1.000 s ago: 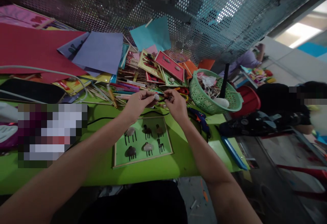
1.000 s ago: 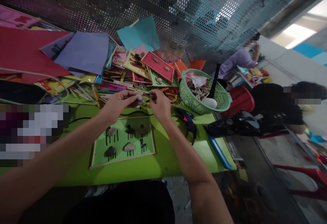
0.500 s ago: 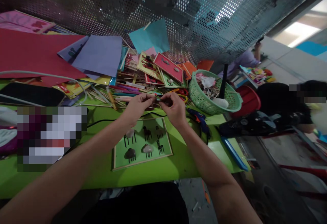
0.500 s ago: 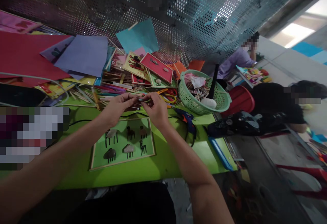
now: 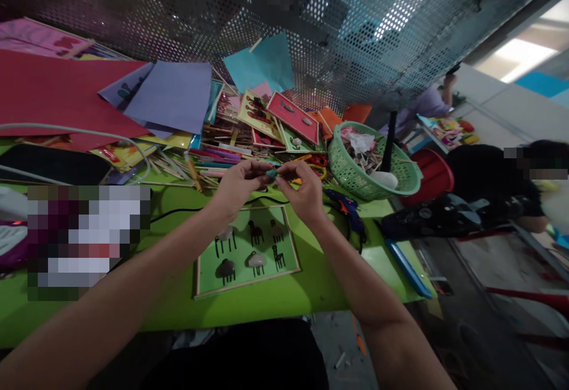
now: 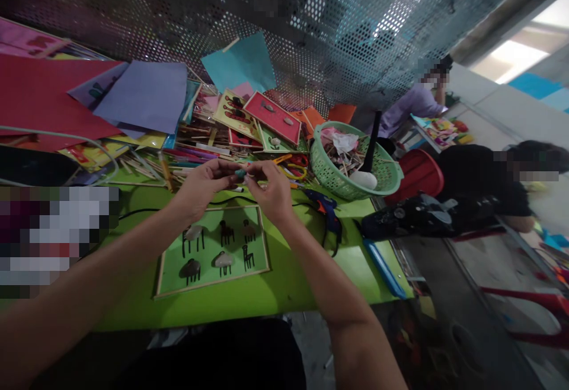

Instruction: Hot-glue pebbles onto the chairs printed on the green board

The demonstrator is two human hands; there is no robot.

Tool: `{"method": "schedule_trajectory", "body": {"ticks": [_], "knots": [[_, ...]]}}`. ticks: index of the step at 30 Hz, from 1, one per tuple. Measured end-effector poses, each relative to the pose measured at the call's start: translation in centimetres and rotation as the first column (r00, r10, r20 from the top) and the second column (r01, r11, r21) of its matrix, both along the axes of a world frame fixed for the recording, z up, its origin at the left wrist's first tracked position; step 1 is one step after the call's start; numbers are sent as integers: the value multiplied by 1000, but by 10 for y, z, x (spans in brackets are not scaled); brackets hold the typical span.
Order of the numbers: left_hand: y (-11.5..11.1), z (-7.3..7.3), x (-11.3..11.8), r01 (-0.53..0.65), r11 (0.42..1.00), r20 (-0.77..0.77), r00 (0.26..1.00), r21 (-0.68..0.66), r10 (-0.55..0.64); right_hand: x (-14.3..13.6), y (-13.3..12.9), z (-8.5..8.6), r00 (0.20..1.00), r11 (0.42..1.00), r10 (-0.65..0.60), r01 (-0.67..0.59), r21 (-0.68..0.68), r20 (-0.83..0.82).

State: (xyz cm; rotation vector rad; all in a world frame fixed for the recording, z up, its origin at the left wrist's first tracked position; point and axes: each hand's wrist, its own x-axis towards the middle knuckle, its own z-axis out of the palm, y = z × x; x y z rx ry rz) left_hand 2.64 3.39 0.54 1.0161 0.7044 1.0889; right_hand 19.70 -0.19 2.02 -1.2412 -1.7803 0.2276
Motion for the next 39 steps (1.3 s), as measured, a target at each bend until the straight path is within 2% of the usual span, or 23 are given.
{"method": "schedule_trajectory", "body": {"ticks": [3,8,10,14,19,25,30,34,39], "knots": [[2,-1,0,-14,997,-1,1000,80,14,1,1,-2,998,998,-5,1,-62,-67],[-1,-6,5,-48,970,-131,988,238,81,2,0,-4,998,988,-44,36,-148,-51],[1,-10,7,-20,966,-145,988,259,60,4,1,-7,995,985,-68,55,-162,-76],[4,-16,8,34,964,-167,986,265,11,10,3,-14,982,983,-61,28,-184,-181],[3,-14,6,76,968,-148,988,237,-41,13,2,-17,967,981,-67,18,-196,-248],[3,-13,4,134,975,-80,989,177,-122,12,2,-16,934,969,-69,-21,-247,-350],[3,-14,5,153,974,-58,988,164,-146,12,3,-13,901,962,-77,-45,-268,-427],[1,-12,5,156,976,-26,988,153,-154,12,3,-12,889,958,-75,-62,-281,-451],[-1,-9,4,214,969,39,975,125,-220,10,3,-10,865,951,-88,-75,-301,-493]]}}
